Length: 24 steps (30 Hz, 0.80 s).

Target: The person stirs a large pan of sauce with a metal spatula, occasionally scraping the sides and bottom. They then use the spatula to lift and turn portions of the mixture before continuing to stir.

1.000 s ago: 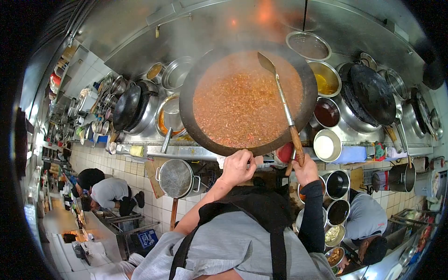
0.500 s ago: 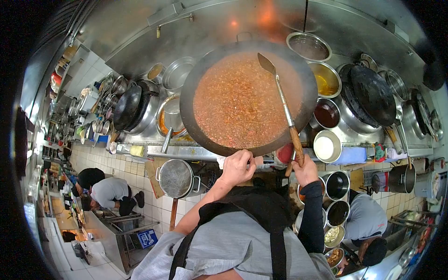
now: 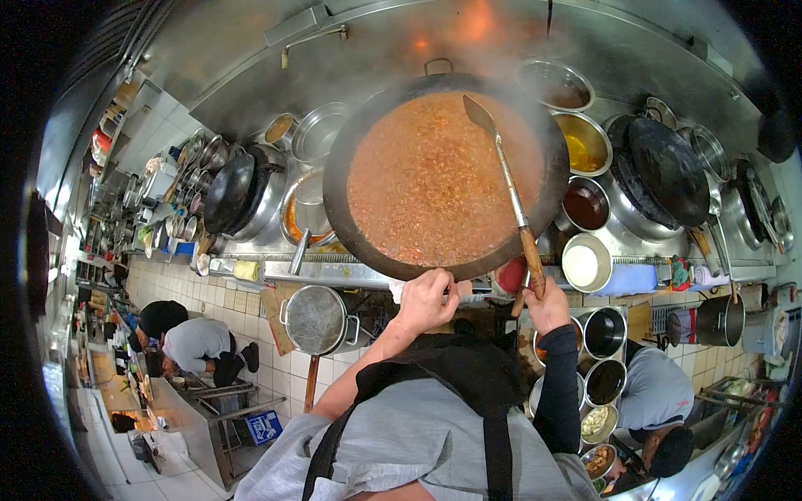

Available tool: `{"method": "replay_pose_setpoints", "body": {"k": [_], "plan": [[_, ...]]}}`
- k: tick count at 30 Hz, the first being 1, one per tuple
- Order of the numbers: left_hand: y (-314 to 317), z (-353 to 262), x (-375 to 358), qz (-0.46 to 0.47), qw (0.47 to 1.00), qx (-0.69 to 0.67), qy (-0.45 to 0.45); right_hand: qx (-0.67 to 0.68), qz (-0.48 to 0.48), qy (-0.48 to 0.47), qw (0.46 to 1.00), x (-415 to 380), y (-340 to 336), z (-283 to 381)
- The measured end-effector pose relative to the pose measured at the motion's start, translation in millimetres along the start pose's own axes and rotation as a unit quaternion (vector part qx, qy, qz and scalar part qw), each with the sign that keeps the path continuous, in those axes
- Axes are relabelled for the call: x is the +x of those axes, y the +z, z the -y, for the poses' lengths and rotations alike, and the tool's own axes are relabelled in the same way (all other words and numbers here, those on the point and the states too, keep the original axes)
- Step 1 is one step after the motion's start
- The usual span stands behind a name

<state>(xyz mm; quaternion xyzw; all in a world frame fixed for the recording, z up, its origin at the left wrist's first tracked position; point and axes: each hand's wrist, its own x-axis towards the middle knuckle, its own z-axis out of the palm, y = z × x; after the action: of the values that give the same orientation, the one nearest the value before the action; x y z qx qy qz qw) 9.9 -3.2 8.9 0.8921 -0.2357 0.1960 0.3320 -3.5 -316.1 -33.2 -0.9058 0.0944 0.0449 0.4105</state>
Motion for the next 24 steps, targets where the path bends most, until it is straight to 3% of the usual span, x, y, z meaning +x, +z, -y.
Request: {"method": "replay_pose_setpoints", "body": {"k": [24], "plan": [[-1.1, -2.0, 1.2, 0.003, 1.000, 0.000, -0.007, -0.001, 0.002, -0.012, 1.000, 2.7, 0.4, -7.2]]}}
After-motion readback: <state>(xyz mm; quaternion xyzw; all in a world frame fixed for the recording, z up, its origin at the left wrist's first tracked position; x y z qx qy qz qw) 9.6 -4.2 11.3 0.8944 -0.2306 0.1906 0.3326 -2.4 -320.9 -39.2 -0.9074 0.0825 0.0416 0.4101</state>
